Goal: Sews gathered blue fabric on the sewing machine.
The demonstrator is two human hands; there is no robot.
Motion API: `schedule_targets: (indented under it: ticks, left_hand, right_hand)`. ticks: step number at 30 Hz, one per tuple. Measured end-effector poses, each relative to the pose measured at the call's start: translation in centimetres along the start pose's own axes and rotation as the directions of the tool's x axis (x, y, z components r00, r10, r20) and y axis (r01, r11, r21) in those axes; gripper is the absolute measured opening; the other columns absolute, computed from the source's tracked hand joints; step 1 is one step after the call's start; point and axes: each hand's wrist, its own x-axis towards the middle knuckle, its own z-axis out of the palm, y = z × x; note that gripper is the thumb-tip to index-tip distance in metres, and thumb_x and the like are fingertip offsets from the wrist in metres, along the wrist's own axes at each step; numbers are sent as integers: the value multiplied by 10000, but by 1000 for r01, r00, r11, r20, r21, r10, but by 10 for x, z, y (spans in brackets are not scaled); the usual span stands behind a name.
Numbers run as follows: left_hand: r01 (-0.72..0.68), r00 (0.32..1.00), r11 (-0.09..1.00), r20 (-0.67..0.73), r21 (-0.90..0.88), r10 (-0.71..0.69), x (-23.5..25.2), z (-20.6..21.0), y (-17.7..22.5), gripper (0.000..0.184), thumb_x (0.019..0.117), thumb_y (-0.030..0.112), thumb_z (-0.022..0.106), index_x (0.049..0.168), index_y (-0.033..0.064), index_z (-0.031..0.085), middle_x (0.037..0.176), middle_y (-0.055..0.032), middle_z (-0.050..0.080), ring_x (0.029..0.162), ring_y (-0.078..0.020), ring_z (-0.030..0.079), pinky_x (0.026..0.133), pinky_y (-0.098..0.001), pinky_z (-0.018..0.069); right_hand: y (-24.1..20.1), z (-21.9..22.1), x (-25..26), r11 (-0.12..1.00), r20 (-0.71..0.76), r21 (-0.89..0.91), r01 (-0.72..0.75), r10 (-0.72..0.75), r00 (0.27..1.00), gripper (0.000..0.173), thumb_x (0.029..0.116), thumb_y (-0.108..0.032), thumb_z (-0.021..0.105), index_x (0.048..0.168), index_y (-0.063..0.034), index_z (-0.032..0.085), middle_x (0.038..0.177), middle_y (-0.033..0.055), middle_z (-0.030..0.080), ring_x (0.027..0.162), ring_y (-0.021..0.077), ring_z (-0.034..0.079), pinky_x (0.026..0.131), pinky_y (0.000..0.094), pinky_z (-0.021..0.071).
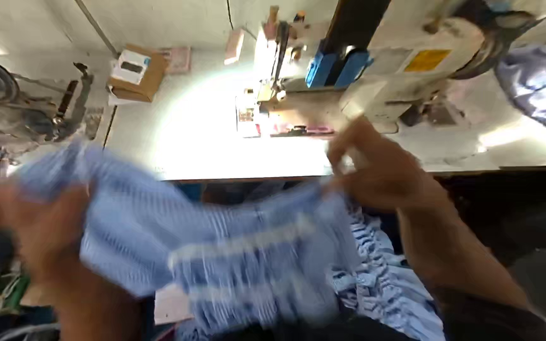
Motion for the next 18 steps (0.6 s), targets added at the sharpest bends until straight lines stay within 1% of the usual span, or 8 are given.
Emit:
schedule_targets:
  ticks: [2,4,7,8,10,14,16,18]
  left_hand:
    - [-9,997,891,76,453,-28,49,63,-18,435,1017,333,631,1296,0,614,1211,-169,688,1128,-261,664,967,-488,539]
    - [-116,977,773,214,624,-26,67,127,-51,600,984,259,617,1456,-84,475,1431,-382,490,1351,-537,473,1088,-700,371]
    - [-358,858,874,486,328,169,59,234,-92,430,917,169,669,1281,-60,650,1293,-304,635,1253,-468,578,1095,-625,413]
    - [-364,777,905,607,222,164,55,255,-99,447,950,164,629,1369,9,631,1357,-219,646,1279,-397,604,1082,-609,450]
    - [-282,658,953,745,109,109,70,280,-102,584,977,229,550,1550,140,480,1584,-92,482,1461,-281,455,1173,-566,377]
    - [-325,593,944,789,55,158,92,298,-97,668,924,355,646,1536,135,498,1476,-152,565,1369,-311,525,1131,-555,396]
    - [-397,622,915,753,68,214,97,302,-98,451,927,300,675,1319,78,681,1145,-167,720,1065,-336,681,936,-579,514]
    - [-318,747,929,653,188,124,91,299,-104,276,950,216,613,1108,34,746,935,-142,752,903,-312,723,848,-559,557]
  right_hand:
    - [72,38,16,984,-114,-155,-84,67,991,164,946,-87,613,944,36,721,990,227,623,925,288,617,817,399,532]
    - [128,82,25,944,-241,-133,-303,266,933,170,950,-51,603,967,11,760,1050,227,613,990,295,612,885,411,523]
    - [160,120,31,809,-365,66,-584,565,741,220,965,-42,540,1038,29,735,1108,197,661,1064,254,643,950,398,529]
    - [157,128,28,779,-377,106,-618,607,700,222,976,-47,528,1044,36,723,1104,195,675,1063,246,653,947,391,533]
    - [151,129,32,772,-425,136,-621,612,667,210,978,-44,531,1016,40,721,1042,171,682,1001,208,653,897,346,535]
    - [138,135,28,816,-461,284,-503,577,674,210,964,3,513,1004,35,716,986,120,666,953,137,624,845,260,520]
    - [121,134,26,806,-412,379,-454,586,697,316,959,-53,533,1240,47,637,1205,146,650,1125,163,624,946,297,542]
    - [93,138,9,788,-306,247,-564,616,726,858,893,-288,698,1592,-35,269,1580,141,437,1413,198,492,1119,377,495]
